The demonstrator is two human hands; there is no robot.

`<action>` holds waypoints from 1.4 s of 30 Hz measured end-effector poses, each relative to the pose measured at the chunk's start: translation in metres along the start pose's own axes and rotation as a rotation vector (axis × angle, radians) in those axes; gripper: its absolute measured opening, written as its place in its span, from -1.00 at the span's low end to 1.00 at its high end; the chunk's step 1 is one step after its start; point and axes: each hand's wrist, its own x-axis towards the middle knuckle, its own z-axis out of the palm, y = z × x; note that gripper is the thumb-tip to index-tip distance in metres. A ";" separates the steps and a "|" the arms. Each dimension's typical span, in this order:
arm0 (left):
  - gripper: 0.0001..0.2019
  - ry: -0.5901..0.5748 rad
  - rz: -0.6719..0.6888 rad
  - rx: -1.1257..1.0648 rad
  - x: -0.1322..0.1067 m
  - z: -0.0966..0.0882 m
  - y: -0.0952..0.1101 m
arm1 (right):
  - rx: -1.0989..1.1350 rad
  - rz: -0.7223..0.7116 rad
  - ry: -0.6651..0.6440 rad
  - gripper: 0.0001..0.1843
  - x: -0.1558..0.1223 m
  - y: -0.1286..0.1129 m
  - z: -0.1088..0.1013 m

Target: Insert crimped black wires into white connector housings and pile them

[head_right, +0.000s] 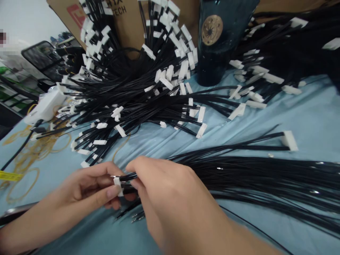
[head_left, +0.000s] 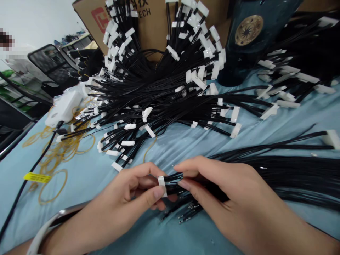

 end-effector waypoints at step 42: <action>-0.95 0.016 0.007 -0.102 0.004 0.003 0.006 | -0.386 -0.214 0.059 -0.65 -0.008 -0.002 -0.010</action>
